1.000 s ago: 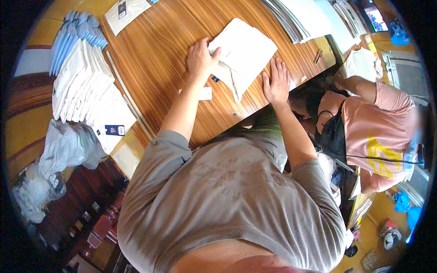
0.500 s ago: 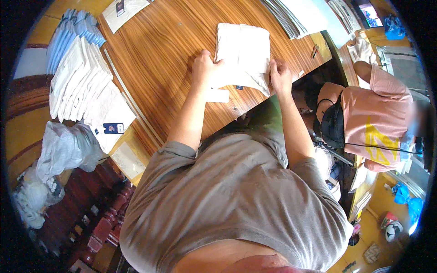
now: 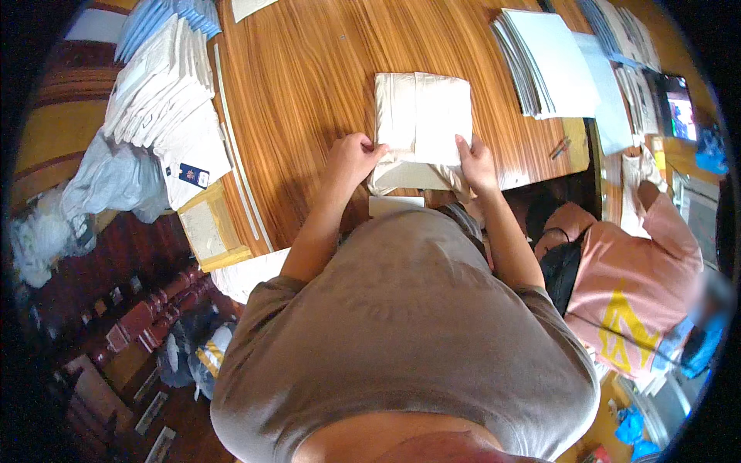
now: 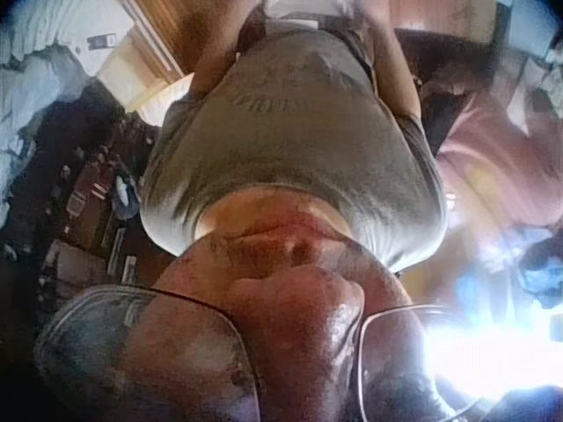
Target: The person folds shirts by hand on a wooden table, using a cardboard template for uniform sizing and placing them into stacks.
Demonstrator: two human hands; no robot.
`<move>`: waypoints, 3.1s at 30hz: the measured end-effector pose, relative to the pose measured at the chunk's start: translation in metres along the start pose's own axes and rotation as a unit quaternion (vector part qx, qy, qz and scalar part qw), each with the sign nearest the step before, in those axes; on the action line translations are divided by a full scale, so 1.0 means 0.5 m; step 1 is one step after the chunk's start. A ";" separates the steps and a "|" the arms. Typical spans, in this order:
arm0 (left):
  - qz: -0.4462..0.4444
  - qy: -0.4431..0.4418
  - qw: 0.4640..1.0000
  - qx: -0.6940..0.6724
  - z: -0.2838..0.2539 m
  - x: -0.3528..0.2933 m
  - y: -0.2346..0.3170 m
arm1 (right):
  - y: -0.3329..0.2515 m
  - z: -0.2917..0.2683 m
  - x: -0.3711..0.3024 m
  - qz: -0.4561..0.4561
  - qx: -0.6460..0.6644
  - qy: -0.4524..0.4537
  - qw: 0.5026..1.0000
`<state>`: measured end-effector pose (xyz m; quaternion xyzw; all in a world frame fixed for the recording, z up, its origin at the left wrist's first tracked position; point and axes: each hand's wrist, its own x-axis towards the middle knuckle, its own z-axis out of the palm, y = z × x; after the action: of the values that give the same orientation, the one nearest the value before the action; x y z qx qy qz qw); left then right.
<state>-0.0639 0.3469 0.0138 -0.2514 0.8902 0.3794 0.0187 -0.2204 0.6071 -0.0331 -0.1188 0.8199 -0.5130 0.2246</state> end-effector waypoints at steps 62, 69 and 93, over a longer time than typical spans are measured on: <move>-0.142 -0.010 0.986 -0.091 0.082 -0.193 0.072 | -0.076 -0.122 -0.022 -0.267 -0.231 0.026 0.935; -0.084 0.030 0.971 -0.223 0.105 -0.190 0.039 | -0.024 -0.166 -0.013 -0.086 -0.117 -0.164 0.976; 0.184 -0.025 0.979 0.080 0.063 -0.154 -0.042 | -0.003 -0.215 0.011 -0.282 -0.206 -0.297 0.889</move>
<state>0.0081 0.3898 -0.0055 -0.0711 0.9480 0.3101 -0.0090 -0.2780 0.6889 0.0072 -0.5357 0.7339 -0.3149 0.2742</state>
